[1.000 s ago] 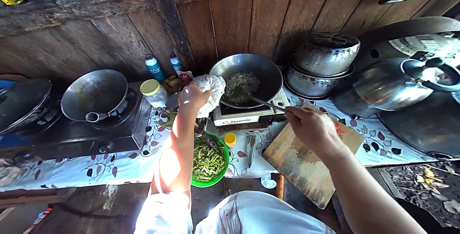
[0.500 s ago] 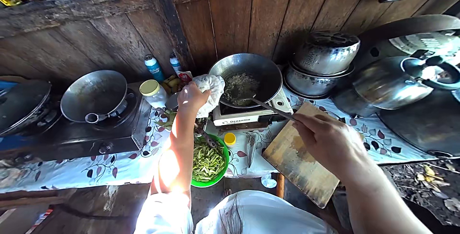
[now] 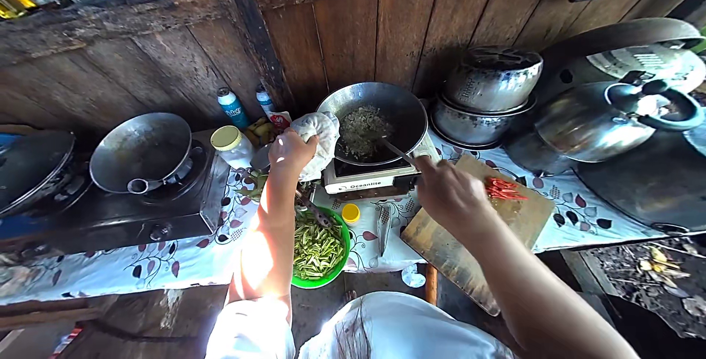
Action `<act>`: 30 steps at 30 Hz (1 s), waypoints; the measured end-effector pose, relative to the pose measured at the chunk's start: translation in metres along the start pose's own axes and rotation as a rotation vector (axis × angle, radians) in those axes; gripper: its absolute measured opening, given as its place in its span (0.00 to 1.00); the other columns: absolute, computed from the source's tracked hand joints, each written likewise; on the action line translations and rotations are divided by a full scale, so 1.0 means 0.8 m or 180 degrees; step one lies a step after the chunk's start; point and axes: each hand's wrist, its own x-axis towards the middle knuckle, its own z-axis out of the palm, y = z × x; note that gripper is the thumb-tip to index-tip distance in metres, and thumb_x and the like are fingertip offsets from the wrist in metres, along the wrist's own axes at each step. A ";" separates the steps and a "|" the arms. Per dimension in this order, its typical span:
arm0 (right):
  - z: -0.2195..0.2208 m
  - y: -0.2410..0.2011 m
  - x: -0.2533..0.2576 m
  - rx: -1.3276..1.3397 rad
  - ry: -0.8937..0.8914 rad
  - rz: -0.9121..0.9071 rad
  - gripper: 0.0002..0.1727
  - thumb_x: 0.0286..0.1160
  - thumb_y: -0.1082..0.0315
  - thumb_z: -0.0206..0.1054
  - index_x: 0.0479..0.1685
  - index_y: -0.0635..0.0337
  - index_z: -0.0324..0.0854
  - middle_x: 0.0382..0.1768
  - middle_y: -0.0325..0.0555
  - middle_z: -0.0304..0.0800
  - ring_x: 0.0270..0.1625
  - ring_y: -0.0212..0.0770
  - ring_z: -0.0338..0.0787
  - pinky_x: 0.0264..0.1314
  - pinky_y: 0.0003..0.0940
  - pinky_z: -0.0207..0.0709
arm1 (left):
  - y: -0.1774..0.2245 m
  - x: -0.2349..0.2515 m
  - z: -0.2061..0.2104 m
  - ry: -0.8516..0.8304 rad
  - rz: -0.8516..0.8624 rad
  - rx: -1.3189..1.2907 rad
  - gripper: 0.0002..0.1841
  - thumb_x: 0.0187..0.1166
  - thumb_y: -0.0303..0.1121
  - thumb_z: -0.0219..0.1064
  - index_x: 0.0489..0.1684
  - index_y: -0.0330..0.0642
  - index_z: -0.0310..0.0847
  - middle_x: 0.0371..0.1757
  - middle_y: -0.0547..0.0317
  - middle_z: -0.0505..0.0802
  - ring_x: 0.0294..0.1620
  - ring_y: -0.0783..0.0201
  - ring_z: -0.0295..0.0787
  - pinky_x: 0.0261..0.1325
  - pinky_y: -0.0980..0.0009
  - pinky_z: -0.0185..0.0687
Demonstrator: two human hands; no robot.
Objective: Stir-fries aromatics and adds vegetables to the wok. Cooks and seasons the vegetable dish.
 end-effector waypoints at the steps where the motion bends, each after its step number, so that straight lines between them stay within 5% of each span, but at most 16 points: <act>1: -0.001 0.011 -0.021 -0.0019 0.0237 -0.0162 0.20 0.86 0.70 0.58 0.74 0.55 0.80 0.51 0.66 0.88 0.46 0.67 0.92 0.42 0.62 0.83 | 0.000 0.000 0.000 -0.0006 -0.0001 0.0001 0.37 0.85 0.59 0.62 0.72 0.27 0.74 0.65 0.28 0.87 0.70 0.34 0.84 0.69 0.36 0.76; 5: 0.010 0.039 -0.056 -0.0138 0.1193 -0.0798 0.16 0.77 0.73 0.62 0.57 0.59 0.91 0.30 0.62 0.87 0.27 0.63 0.90 0.23 0.57 0.79 | -0.002 -0.002 0.000 0.0029 0.0036 -0.0064 0.37 0.84 0.58 0.63 0.72 0.27 0.74 0.64 0.29 0.87 0.70 0.34 0.84 0.69 0.35 0.76; 10: 0.017 -0.010 0.018 -0.0016 -0.0281 0.0116 0.22 0.90 0.68 0.55 0.79 0.53 0.76 0.63 0.66 0.84 0.57 0.66 0.91 0.52 0.61 0.83 | -0.001 0.001 0.001 0.0017 0.0040 -0.0019 0.37 0.84 0.57 0.63 0.71 0.27 0.74 0.64 0.28 0.87 0.69 0.33 0.84 0.68 0.35 0.76; 14: 0.039 -0.004 0.064 0.0284 0.0069 -0.0028 0.21 0.91 0.67 0.52 0.78 0.55 0.79 0.61 0.67 0.87 0.58 0.67 0.91 0.52 0.63 0.83 | 0.001 0.000 -0.001 0.0007 0.0062 0.0009 0.36 0.84 0.57 0.63 0.71 0.26 0.74 0.65 0.28 0.87 0.70 0.33 0.84 0.69 0.35 0.75; 21: 0.003 0.020 -0.020 -0.0033 0.0483 -0.0324 0.17 0.88 0.68 0.58 0.64 0.55 0.90 0.47 0.63 0.92 0.47 0.65 0.94 0.42 0.61 0.82 | 0.000 -0.005 -0.003 0.0004 0.0049 0.0011 0.37 0.85 0.57 0.63 0.71 0.25 0.73 0.64 0.28 0.87 0.69 0.34 0.85 0.68 0.35 0.76; 26: 0.012 -0.006 0.043 0.0019 -0.0108 0.0099 0.20 0.91 0.68 0.52 0.75 0.54 0.81 0.63 0.67 0.85 0.58 0.68 0.90 0.50 0.64 0.83 | 0.002 -0.002 0.000 -0.0003 0.0006 0.0039 0.38 0.84 0.58 0.63 0.73 0.27 0.73 0.66 0.28 0.87 0.71 0.35 0.84 0.70 0.36 0.76; 30: 0.031 -0.006 0.055 0.0117 -0.0053 0.0003 0.20 0.90 0.67 0.54 0.75 0.52 0.80 0.62 0.64 0.86 0.58 0.65 0.91 0.51 0.62 0.84 | 0.002 -0.002 0.000 -0.0018 0.0013 0.0063 0.37 0.84 0.59 0.63 0.72 0.28 0.73 0.65 0.28 0.87 0.70 0.34 0.84 0.69 0.36 0.76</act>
